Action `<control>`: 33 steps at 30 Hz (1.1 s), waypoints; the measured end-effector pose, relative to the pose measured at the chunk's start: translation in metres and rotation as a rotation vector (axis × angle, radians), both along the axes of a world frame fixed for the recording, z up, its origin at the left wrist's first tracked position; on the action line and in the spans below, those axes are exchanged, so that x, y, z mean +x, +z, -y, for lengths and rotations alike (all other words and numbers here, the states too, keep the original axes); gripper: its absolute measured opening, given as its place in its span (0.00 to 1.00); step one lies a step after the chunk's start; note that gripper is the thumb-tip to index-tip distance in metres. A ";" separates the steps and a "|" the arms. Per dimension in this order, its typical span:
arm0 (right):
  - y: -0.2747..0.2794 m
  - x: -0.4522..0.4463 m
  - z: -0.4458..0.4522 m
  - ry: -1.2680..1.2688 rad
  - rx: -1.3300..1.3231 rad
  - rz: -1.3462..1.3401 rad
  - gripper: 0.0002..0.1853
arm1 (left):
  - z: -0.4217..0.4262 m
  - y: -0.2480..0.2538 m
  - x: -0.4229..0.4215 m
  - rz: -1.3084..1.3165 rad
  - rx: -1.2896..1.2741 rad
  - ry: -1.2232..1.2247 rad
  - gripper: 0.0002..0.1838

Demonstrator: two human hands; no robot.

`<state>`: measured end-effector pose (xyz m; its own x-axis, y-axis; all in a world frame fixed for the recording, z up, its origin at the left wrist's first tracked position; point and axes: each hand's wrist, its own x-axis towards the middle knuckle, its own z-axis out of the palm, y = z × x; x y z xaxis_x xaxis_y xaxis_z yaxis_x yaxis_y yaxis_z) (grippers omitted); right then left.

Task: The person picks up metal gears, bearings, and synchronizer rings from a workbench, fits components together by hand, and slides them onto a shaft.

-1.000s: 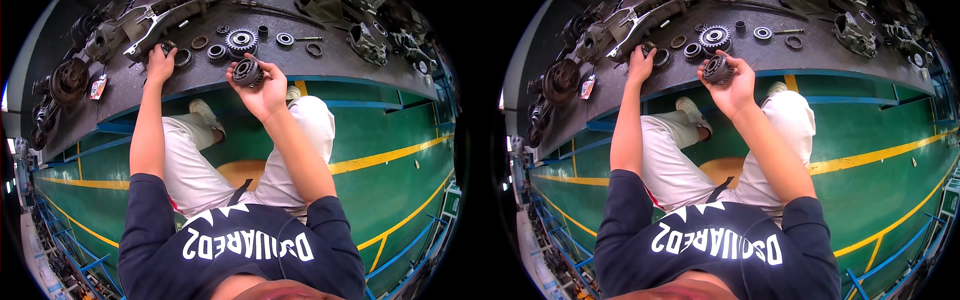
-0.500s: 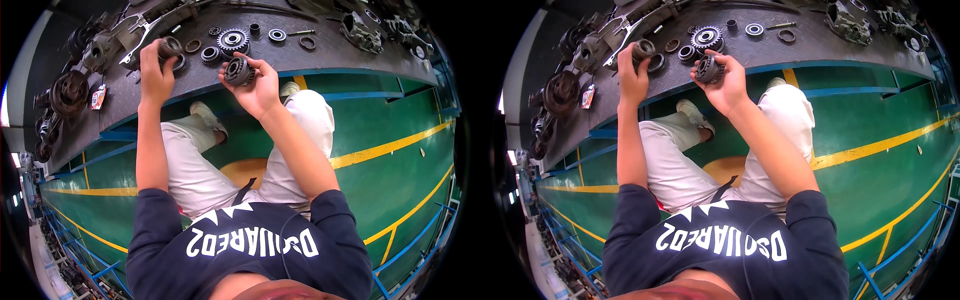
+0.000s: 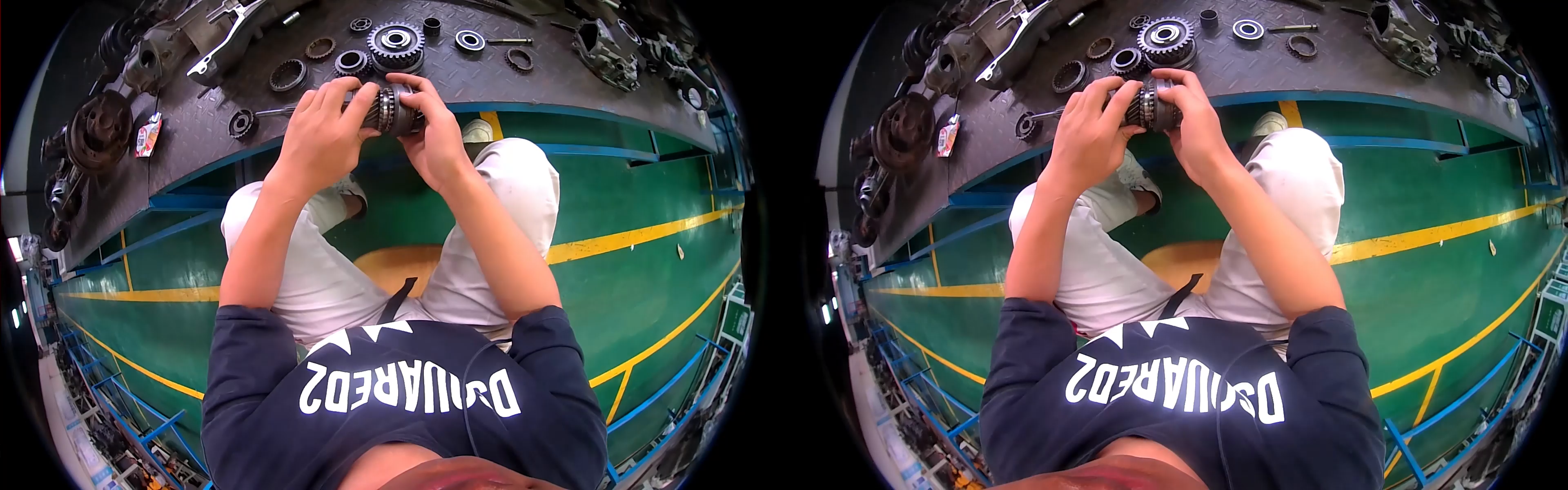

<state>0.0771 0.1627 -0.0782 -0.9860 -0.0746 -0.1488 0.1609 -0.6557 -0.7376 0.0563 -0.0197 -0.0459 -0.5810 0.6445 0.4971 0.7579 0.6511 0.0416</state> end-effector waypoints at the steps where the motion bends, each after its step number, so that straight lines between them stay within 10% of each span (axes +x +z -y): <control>1: -0.001 0.000 0.001 -0.002 0.002 -0.007 0.21 | 0.000 -0.001 0.001 0.027 0.016 0.009 0.33; 33: 0.007 0.002 -0.006 -0.225 0.768 -0.628 0.29 | -0.011 -0.016 0.000 0.032 0.318 -0.045 0.33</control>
<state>0.0793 0.1683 -0.0709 -0.8816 0.0198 0.4715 -0.4695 0.0636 -0.8806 0.0562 -0.0089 -0.0616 -0.5737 0.4853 0.6598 0.7809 0.5671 0.2618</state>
